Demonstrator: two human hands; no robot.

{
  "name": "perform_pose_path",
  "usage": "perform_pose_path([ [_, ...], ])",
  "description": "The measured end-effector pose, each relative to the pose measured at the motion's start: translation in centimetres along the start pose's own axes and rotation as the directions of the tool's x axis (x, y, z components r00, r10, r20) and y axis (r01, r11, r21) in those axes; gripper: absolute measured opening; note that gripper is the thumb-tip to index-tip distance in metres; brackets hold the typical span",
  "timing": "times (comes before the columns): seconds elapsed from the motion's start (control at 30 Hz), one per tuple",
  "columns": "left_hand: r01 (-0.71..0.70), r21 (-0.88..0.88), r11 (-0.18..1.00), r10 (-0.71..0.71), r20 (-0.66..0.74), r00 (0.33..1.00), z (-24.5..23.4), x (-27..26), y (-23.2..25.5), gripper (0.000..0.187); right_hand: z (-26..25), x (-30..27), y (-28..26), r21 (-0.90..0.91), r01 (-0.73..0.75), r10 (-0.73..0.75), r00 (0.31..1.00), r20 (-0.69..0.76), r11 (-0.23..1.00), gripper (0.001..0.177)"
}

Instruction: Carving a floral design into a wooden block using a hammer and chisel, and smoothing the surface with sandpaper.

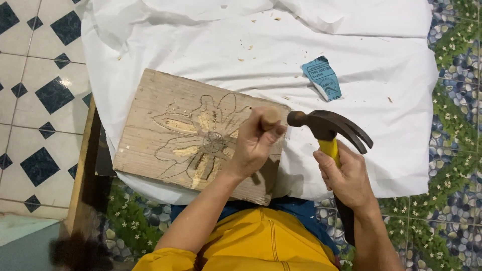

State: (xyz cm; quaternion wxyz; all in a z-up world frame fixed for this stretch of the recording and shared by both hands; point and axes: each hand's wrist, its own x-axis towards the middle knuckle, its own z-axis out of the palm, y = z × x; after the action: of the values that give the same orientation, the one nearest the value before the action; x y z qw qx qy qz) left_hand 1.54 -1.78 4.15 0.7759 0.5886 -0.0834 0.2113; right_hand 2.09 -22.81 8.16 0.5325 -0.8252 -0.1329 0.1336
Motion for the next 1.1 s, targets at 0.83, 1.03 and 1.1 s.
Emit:
perform_pose_path([
  [0.83, 0.035, -0.146, 0.989, -0.111, -0.555, 0.824, -4.8, -1.2, -2.6, 0.026, 1.0, -1.7, 5.0, 0.356, -0.166, 0.197, 0.979, -0.052, 0.920, 0.014],
  [1.03, 0.025, -0.089, 0.996, -0.075, -0.605, 0.793, -3.5, 1.2, -2.7, 0.039, 3.5, -1.1, 3.0, 0.344, -0.214, 0.237, 0.971, -0.025, 0.915, 0.018],
  [1.1, -0.070, -0.146, 0.987, -0.038, -0.631, 0.775, -3.6, 1.2, -3.9, 0.022, 4.0, -1.4, 3.2, 0.338, -0.238, 0.269, 0.962, -0.048, 0.911, 0.018],
])
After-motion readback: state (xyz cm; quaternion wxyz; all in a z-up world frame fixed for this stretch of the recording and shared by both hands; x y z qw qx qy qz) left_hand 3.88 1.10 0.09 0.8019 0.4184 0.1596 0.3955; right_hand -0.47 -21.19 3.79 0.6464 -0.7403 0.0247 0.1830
